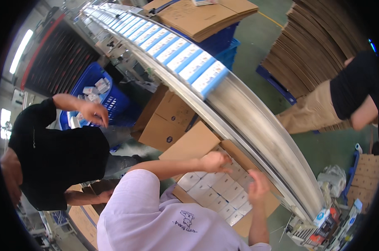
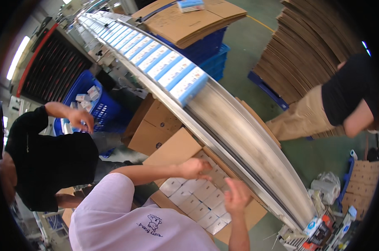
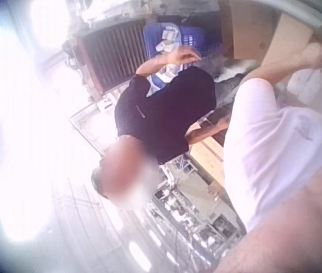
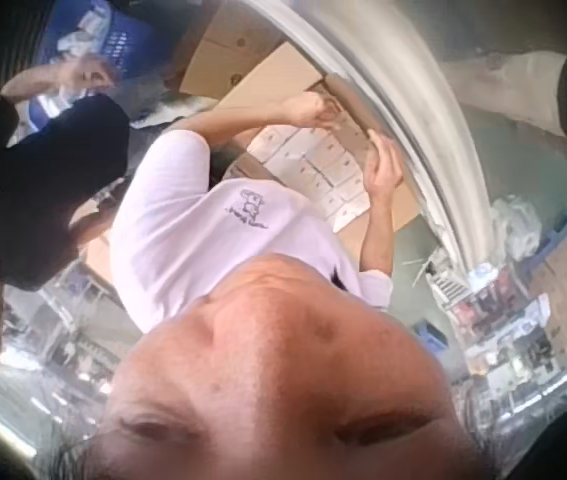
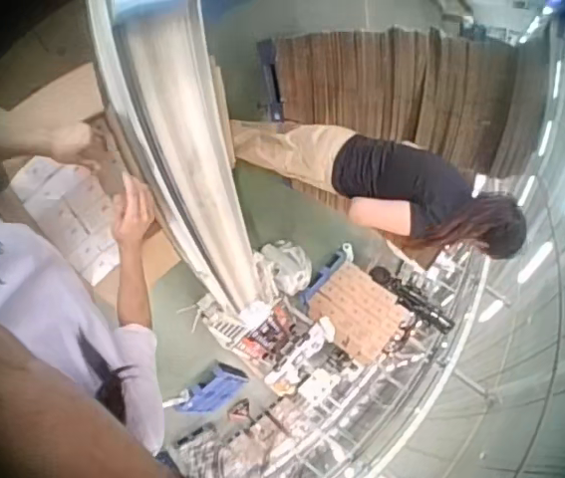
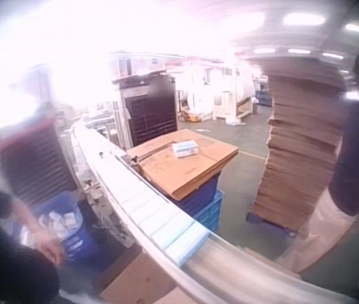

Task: The person packs small white packages from a conveyor belt into a cardboard box. They arrange the packages in rows, close the box flaps, and move the filled box to a stack before repeating the process with a new box.

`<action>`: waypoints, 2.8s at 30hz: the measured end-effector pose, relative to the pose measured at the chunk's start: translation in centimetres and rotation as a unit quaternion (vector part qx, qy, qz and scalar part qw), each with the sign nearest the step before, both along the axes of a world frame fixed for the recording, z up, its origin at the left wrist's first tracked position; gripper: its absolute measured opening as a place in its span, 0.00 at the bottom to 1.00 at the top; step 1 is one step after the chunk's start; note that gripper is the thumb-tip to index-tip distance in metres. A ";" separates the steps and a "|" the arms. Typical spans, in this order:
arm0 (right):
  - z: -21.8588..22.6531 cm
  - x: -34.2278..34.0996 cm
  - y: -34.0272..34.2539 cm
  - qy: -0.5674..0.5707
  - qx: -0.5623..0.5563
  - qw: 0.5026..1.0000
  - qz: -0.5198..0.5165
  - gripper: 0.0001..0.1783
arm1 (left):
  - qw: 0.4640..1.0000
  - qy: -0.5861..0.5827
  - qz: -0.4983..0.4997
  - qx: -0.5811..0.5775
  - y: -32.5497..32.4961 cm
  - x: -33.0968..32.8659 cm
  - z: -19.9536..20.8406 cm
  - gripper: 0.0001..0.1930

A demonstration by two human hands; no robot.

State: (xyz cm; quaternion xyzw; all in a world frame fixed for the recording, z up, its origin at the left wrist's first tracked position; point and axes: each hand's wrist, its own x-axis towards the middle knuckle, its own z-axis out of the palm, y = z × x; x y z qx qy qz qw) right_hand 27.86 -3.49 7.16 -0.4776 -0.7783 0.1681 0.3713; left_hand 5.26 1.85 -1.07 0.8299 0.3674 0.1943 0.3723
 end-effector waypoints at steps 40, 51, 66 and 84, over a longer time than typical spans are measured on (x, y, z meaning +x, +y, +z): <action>-2.8 -4.3 17.5 -0.002 -0.276 0.935 -0.222 0.10 | 0.836 -0.283 0.416 0.222 22.5 -40.2 22.9 0.03; 13.9 -22.0 15.2 0.509 -0.317 0.786 0.148 0.65 | 0.872 -0.477 0.101 0.047 13.8 -27.3 28.0 0.02; 13.2 -11.1 3.9 0.323 -0.020 0.942 -0.093 0.48 | 0.892 -0.422 -0.039 -0.157 8.5 -9.1 24.6 0.51; 6.1 -0.8 13.0 0.199 -0.372 0.869 -0.257 0.33 | 0.577 -0.659 0.481 0.031 3.8 -36.9 18.0 0.33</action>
